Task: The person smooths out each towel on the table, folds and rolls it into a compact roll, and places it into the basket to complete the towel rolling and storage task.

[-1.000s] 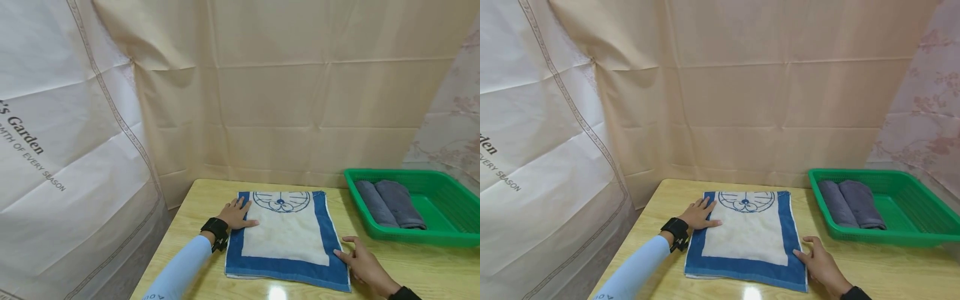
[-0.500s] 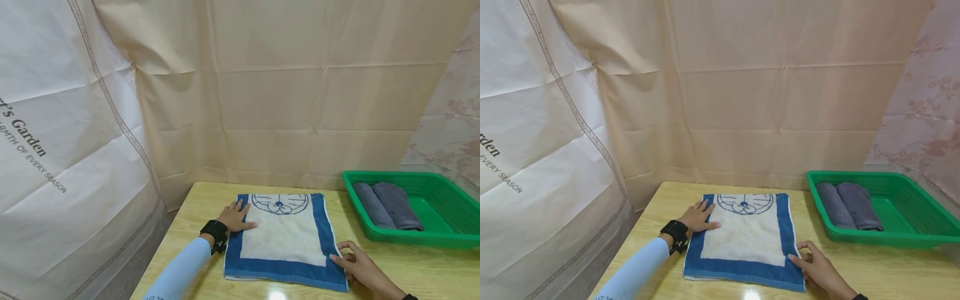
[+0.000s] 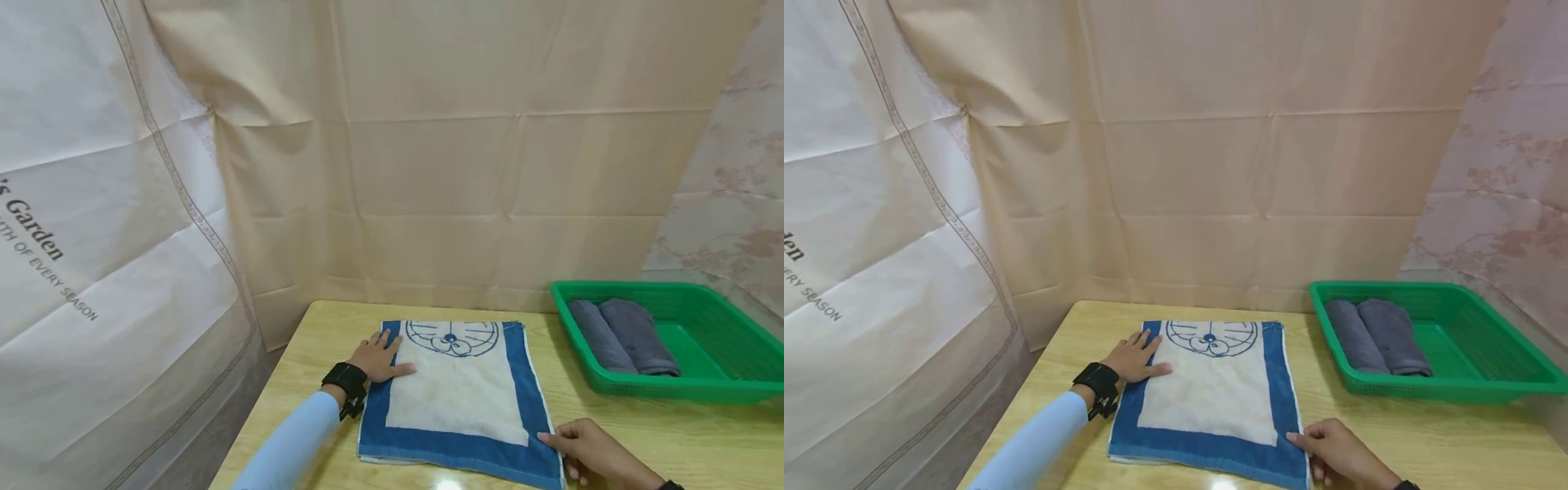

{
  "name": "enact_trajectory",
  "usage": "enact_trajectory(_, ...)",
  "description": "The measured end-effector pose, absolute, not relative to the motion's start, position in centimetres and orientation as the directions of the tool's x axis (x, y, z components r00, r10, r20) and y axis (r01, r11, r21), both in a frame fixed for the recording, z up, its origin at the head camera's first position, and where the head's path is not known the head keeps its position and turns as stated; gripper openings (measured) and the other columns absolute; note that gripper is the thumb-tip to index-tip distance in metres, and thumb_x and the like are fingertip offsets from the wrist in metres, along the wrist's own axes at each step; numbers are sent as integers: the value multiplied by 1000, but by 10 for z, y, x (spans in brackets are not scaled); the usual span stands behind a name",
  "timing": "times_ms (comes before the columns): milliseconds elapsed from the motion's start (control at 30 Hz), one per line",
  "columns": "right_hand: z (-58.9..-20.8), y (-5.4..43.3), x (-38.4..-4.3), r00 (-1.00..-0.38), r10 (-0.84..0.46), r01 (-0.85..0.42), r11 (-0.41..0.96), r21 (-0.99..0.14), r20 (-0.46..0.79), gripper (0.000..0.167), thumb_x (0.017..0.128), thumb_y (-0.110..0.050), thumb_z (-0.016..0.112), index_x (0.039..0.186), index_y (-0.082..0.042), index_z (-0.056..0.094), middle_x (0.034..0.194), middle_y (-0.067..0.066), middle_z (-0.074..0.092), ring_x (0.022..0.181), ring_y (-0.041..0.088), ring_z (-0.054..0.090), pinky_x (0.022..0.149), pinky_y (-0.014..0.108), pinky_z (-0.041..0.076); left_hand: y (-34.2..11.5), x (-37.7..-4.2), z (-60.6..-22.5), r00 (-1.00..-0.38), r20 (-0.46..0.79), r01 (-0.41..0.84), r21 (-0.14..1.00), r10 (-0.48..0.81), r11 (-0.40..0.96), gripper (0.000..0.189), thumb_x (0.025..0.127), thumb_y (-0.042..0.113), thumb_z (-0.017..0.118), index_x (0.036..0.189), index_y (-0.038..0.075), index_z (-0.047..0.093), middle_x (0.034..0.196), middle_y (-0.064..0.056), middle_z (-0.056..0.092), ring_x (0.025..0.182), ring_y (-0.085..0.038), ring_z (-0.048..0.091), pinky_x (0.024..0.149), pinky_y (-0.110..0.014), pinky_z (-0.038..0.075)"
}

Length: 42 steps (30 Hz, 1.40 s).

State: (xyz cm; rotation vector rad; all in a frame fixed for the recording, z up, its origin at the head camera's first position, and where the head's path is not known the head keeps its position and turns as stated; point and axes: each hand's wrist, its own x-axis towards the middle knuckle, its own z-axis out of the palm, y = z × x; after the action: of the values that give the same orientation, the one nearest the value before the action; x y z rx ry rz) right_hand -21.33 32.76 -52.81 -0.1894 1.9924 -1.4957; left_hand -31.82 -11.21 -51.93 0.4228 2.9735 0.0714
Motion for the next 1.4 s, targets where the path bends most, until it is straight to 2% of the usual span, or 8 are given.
enact_trajectory(167,-526,333,-214,-745,-504,278,360,-890,-437,29,104,-29,62,89,-5,64,59,-1,54,47,8,46,48,25,40,-113,-319,-522,-950,-132,274,88,284,958,75,106,64,32,164,16,29,167,-19,25,153,-42,22,118,-61,24)
enact_trajectory(300,-519,328,-220,-845,-382,111,561,-820,-375,31,95,-28,75,86,-6,55,67,2,51,55,14,46,52,26,36,-114,-320,-523,-946,-122,282,140,299,949,71,108,60,34,163,16,30,166,-20,25,152,-45,23,117,-63,24)
enact_trajectory(433,-513,312,-230,-935,-322,-133,711,-690,-152,35,85,-24,86,94,-10,54,78,2,51,68,17,49,58,29,38,-116,-322,-524,-940,-99,306,175,326,936,70,107,59,38,163,16,32,166,-21,25,150,-48,22,116,-65,23)
enact_trajectory(533,-514,302,-233,-876,-483,-384,699,-603,-2,32,85,-26,86,101,-17,60,86,-3,54,76,12,51,64,30,44,-115,-321,-521,-936,-89,315,218,340,924,70,107,57,41,162,14,33,166,-23,24,150,-51,21,116,-67,22)
enact_trajectory(633,-519,298,-230,-775,-631,-537,647,-541,14,25,88,-35,83,103,-25,65,94,-10,51,83,6,46,69,28,44,-113,-319,-519,-936,-88,312,246,342,918,70,107,56,44,161,13,36,165,-25,25,149,-52,23,115,-68,22)
enact_trajectory(867,-520,300,-223,-734,-678,-563,643,-519,-43,22,93,-49,73,105,-31,68,97,-12,47,86,6,42,71,28,40,-108,-317,-520,-948,-86,288,182,307,940,63,108,53,43,159,15,38,163,-24,30,147,-49,28,115,-63,27)
enact_trajectory(1067,-516,294,-225,-746,-666,-593,675,-439,-16,36,91,-63,67,112,-34,65,108,-13,50,96,11,44,78,34,46,-107,-321,-516,-943,-88,290,262,322,921,61,108,45,48,158,10,39,164,-25,26,151,-49,20,116,-66,21)
enact_trajectory(1400,-508,264,-284,-844,-506,-535,769,-351,176,15,95,-25,76,106,-16,71,101,-1,61,95,22,56,84,46,51,-121,-339,-534,-949,-23,290,317,314,903,68,106,54,47,158,11,38,164,-23,28,150,-50,20,115,-69,19)
